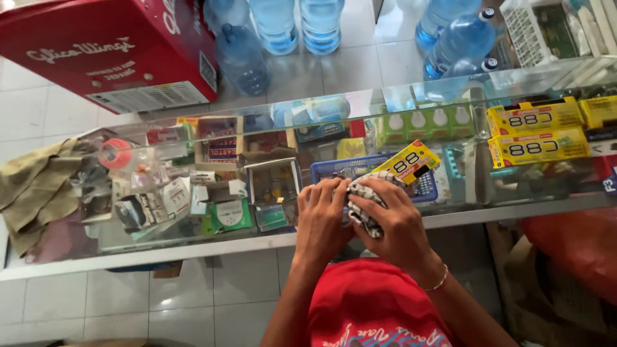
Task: The person wipes the surface of a glass display counter with a cloth. They then pick up several small boxes of stationery, wipe each one individually, and place them back on the counter.
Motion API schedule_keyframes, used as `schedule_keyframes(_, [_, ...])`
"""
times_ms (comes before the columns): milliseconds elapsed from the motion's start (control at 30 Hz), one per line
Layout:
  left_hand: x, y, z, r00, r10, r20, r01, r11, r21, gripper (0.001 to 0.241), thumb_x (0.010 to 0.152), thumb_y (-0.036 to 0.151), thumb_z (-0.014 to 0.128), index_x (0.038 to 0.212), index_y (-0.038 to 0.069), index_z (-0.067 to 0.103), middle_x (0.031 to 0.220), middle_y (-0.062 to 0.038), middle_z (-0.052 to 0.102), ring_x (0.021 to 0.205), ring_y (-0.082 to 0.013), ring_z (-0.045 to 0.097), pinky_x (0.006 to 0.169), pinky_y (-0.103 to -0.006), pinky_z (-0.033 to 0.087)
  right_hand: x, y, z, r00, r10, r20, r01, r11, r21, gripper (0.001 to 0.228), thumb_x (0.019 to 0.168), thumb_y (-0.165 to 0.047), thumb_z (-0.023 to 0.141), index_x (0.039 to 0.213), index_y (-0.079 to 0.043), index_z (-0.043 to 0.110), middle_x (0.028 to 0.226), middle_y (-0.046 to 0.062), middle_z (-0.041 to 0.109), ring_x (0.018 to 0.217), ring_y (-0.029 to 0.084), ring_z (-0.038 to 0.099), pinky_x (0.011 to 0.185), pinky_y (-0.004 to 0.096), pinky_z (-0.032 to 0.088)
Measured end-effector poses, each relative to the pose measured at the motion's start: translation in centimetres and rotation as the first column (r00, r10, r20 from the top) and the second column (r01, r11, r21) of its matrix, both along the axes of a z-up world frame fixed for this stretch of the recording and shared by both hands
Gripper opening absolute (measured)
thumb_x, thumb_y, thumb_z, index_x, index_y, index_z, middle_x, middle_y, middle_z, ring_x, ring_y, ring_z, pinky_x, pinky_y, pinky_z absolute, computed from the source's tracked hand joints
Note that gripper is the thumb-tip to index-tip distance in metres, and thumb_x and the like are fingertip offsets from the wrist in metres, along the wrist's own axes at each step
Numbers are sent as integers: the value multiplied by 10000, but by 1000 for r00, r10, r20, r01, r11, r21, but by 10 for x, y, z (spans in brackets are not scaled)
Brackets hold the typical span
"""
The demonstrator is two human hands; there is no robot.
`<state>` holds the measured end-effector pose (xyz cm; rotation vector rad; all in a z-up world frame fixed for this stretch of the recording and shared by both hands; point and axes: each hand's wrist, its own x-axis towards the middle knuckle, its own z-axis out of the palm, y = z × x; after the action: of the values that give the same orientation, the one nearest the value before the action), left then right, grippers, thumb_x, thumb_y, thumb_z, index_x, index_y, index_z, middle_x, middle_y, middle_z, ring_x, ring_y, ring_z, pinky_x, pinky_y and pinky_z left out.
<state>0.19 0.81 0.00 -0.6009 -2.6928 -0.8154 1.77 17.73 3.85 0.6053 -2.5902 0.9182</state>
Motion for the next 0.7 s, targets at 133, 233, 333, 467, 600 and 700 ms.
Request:
schedule_keyframes(133, [-7, 1, 7, 1000, -16, -5, 17, 999, 48, 687, 693, 353, 841, 1265, 52, 607, 1247, -80, 622, 1240, -270, 556, 1084, -489, 361, -13, 16, -1, 998, 16, -60, -13, 999, 47, 465, 712, -139, 800, 1168, -94, 718, 1297, 154, 632, 1253, 375, 593, 1081, 493, 475])
schedule_keyframes(233, [-5, 2, 13, 1000, -6, -6, 6, 998, 67, 608, 759, 369, 850, 1212, 43, 609, 1206, -86, 624, 1212, -269, 570, 1088, -490, 364, -35, 41, 1, 989, -134, -65, 141, 981, 131, 424, 785, -167, 800, 1192, -83, 720, 1303, 153, 630, 1255, 359, 599, 1080, 484, 488])
schedule_keyframes(333, [-4, 2, 16, 1000, 9, 15, -10, 997, 71, 607, 722, 362, 840, 1187, 40, 619, 1190, -95, 629, 1200, -271, 576, 1100, -503, 353, -51, 62, 4, 957, -290, -13, 289, 947, 143, 347, 878, -191, 795, 1202, -90, 725, 1321, 133, 645, 1253, 336, 607, 1069, 460, 509])
schedule_keyframes(467, [-6, 2, 14, 1000, -16, 14, 15, 997, 75, 677, 730, 396, 846, 1246, 26, 609, 1206, -107, 619, 1212, -282, 555, 1097, -530, 333, -43, 49, 1, 962, -271, -39, 273, 937, 217, 424, 777, -189, 824, 1178, -86, 735, 1287, 169, 641, 1222, 357, 587, 1038, 468, 496])
schedule_keyframes(600, [-4, -2, 10, 999, -32, 4, 32, 998, 62, 687, 754, 376, 844, 1305, 42, 606, 1258, -79, 627, 1254, -266, 554, 1123, -535, 330, -14, 13, -3, 998, -34, -56, 44, 982, 186, 478, 669, -155, 821, 1135, -92, 734, 1284, 148, 652, 1263, 340, 592, 1086, 495, 466])
schedule_keyframes(700, [-6, -2, 8, 999, -37, 27, 36, 999, 30, 705, 708, 334, 836, 1304, 32, 608, 1267, -83, 624, 1258, -268, 557, 1125, -529, 328, -13, 15, -2, 1000, 26, -7, -25, 987, 156, 507, 632, -162, 829, 1128, -102, 740, 1269, 137, 663, 1252, 340, 602, 1076, 498, 460])
